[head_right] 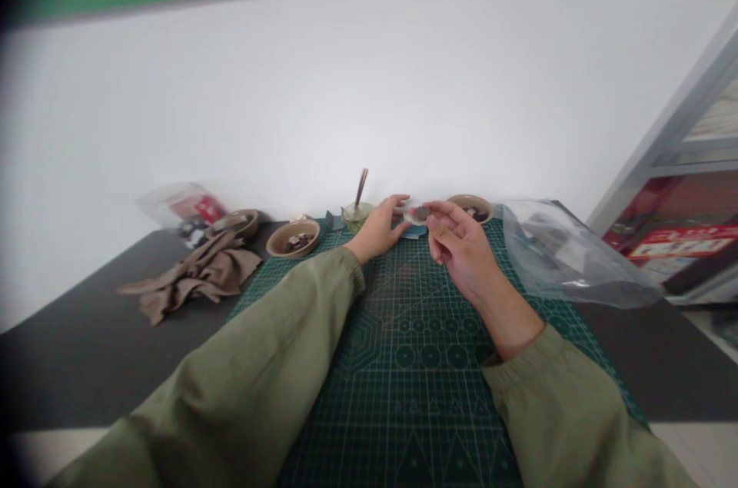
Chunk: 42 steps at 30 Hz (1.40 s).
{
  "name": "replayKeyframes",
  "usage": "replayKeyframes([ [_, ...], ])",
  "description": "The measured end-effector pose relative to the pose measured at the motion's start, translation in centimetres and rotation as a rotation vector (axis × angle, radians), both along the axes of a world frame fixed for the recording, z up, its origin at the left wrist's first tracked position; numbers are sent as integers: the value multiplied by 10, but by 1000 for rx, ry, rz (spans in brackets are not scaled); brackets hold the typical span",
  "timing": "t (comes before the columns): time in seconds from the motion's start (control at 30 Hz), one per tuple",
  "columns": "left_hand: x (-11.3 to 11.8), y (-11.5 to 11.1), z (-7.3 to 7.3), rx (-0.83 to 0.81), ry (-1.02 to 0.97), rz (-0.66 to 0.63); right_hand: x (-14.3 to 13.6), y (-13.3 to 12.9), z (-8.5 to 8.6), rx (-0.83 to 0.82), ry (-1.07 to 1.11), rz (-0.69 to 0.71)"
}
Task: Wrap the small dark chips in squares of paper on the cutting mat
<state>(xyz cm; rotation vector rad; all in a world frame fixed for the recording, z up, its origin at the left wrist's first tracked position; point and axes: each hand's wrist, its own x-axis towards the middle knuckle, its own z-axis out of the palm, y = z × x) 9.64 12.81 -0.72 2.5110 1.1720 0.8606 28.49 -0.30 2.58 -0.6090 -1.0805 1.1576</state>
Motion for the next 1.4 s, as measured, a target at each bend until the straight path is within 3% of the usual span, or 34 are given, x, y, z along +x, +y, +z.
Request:
replayKeyframes([
  [0.2, 5, -2, -6, -29, 161, 182, 1, 2, 0, -13, 7, -19],
  [0.47, 3, 9, -5, -152, 257, 248, 1, 0, 1, -18, 3, -6],
  [0.73, 9, 17, 1, -203, 311, 173, 2, 2, 0, -10, -20, -3],
  [1.2, 7, 16, 8, -55, 373, -25, 2, 2, 2, 5, 0, 4],
  [1.4, 8, 18, 3, 14, 382, -67, 4, 3, 1, 17, 14, 3],
])
